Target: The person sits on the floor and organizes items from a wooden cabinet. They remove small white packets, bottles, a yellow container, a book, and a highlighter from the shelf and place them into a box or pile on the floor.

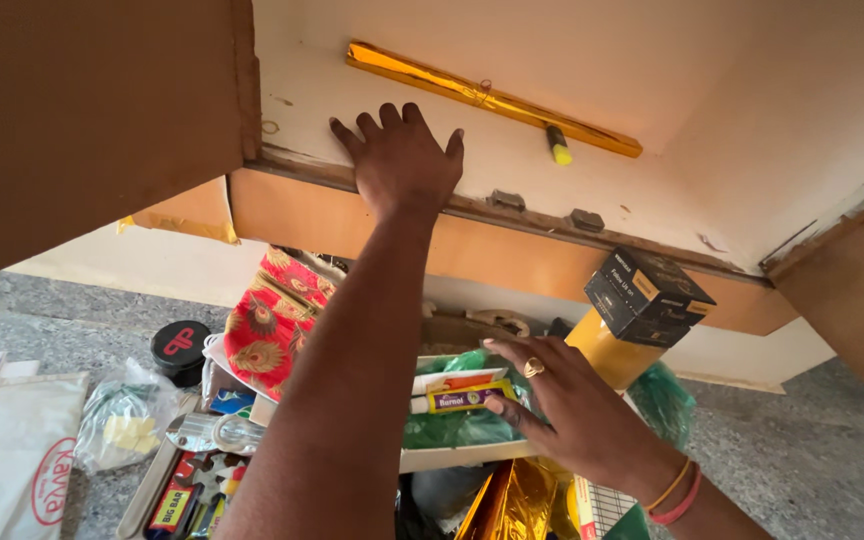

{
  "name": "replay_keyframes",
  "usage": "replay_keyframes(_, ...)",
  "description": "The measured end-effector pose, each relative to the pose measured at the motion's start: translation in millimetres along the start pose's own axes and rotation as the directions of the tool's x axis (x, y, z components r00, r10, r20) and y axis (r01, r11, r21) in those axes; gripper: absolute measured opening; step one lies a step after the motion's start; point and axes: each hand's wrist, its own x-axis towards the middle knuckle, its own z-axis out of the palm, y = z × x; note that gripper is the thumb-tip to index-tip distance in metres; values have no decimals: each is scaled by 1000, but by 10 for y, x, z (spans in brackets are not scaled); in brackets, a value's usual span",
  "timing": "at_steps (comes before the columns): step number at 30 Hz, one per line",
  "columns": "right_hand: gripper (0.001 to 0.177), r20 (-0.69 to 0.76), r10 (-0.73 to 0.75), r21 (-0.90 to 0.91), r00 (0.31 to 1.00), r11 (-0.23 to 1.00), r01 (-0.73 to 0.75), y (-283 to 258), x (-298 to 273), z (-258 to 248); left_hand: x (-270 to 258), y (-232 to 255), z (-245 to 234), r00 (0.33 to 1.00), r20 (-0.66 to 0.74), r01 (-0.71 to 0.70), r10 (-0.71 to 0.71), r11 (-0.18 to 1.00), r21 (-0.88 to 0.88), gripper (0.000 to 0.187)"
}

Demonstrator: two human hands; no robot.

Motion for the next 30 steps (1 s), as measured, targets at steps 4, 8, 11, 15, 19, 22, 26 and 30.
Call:
replay_keyframes(4, 67, 18, 7, 3, 1000, 1000, -7, -1, 32, -23, 4, 1, -3, 1000, 17, 6, -6, 1000, 3, 70)
replay_keyframes(8, 68, 10, -20, -3, 1000, 1000, 20, 2, 74, -30, 1, 8, -5, 1000, 16, 6, -6, 1000, 5, 70)
replay_keyframes(11, 72, 53, 18, -2, 998, 1000, -18, 4, 95, -28, 3, 10, -16, 1000, 15, 7, -7, 1000, 7, 70)
replay_keyframes(15, 72, 69, 12, -9, 998, 1000, -12, 20, 103, -28, -9, 10, -34, 1000, 26, 6, -6, 1000, 11, 69)
replay_keyframes(19, 69, 8, -12, 6, 1000, 1000, 12, 30, 98, -32, -9, 13, -52, 999, 34, 8, -8, 1000, 9, 68)
replay_keyframes(22, 66, -53, -44, 20, 998, 999, 45, 41, 86, -55, -12, 19, -66, 1000, 29, 4, -5, 1000, 3, 68)
replay_keyframes(26, 60, -144, -52, 31, 988, 998, 57, 34, 53, -155, -22, 5, -95, 999, 32, 8, -8, 1000, -18, 68)
replay_keyframes(30, 48, -316, -36, -63, 948, 998, 16, 120, 151, -369, -25, 30, -109, 999, 49, 23, -23, 1000, -9, 69)
